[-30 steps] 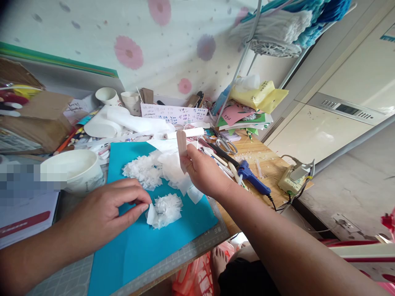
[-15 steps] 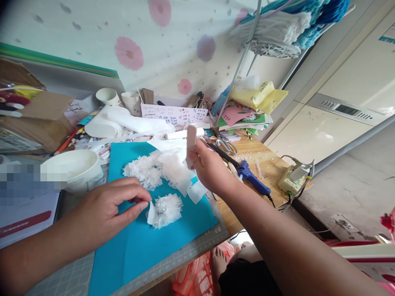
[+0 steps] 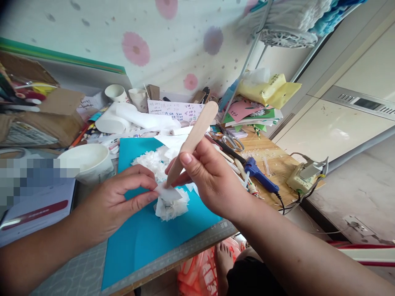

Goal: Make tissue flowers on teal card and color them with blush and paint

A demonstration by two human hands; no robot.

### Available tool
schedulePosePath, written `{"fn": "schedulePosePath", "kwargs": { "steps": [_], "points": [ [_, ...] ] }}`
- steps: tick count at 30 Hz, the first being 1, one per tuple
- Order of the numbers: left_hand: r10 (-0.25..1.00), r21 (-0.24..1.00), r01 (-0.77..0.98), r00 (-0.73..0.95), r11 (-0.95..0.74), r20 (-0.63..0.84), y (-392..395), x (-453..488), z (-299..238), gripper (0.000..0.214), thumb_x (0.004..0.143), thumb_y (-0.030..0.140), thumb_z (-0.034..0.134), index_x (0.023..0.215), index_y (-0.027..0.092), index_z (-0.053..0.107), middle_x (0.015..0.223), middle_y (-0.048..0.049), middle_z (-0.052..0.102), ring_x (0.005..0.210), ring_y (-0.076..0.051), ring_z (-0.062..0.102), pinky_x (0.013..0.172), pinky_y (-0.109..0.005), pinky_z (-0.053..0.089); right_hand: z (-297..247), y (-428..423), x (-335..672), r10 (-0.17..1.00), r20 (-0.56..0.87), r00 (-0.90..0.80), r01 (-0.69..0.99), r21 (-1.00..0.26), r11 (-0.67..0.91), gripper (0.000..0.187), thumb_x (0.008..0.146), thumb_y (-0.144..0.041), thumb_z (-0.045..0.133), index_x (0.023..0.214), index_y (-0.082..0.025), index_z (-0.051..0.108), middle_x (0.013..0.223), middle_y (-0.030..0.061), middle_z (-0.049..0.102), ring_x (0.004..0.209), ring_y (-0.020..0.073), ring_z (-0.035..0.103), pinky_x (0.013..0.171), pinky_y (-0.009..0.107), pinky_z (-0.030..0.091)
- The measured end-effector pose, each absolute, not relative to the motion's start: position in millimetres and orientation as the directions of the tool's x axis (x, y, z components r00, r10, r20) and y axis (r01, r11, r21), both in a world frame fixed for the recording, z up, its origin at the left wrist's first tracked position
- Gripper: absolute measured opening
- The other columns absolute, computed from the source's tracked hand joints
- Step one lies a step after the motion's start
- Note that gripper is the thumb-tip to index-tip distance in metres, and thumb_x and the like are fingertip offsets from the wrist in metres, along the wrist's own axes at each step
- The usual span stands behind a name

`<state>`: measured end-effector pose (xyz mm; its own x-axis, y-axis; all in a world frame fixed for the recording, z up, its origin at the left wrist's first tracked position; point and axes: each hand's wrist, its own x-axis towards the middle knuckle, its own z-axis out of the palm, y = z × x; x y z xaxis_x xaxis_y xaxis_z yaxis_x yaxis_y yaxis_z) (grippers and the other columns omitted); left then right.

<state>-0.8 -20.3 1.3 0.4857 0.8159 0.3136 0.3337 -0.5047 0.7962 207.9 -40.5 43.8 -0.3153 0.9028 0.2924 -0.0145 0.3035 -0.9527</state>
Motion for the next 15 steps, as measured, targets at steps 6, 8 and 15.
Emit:
{"fn": "schedulePosePath", "kwargs": {
  "steps": [6, 8, 15],
  "points": [
    [0.855, 0.921, 0.304, 0.516, -0.245, 0.057, -25, 3, 6, 0.024, 0.088, 0.041, 0.053, 0.074, 0.023, 0.06, 0.068, 0.0033, 0.06, 0.065, -0.016, 0.055, 0.058, -0.028, 0.044, 48, -46, 207, 0.924, 0.281, -0.26, -0.047, -0.959, 0.279, 0.01, 0.098, -0.032, 0.051, 0.093, -0.025, 0.056, 0.091, 0.0002, 0.068, 0.082, 0.0173, 0.072, 0.075, 0.034, 0.06],
    [0.849, 0.909, 0.344, 0.528, -0.234, 0.019, -25, 5, 5, 0.026, 0.087, 0.041, 0.052, 0.07, 0.022, 0.057, 0.064, 0.0035, 0.056, 0.062, -0.017, 0.053, 0.056, -0.028, 0.041, 47, -48, 209, 0.914, 0.315, -0.255, -0.014, -0.946, 0.323, 0.01, 0.098, -0.029, 0.052, 0.093, -0.024, 0.059, 0.089, 0.0006, 0.067, 0.085, 0.017, 0.069, 0.077, 0.033, 0.058],
    [0.848, 0.747, 0.573, 0.529, -0.336, -0.025, -24, 10, -5, 0.022, 0.086, 0.032, 0.05, 0.067, 0.023, 0.056, 0.063, 0.0023, 0.058, 0.061, -0.019, 0.054, 0.056, -0.03, 0.037, 39, -50, 210, 0.843, 0.381, -0.379, 0.353, -0.783, 0.512, 0.01, 0.096, -0.023, 0.055, 0.089, -0.02, 0.061, 0.081, 0.001, 0.061, 0.075, 0.0146, 0.058, 0.068, 0.027, 0.048]
  ]
}}
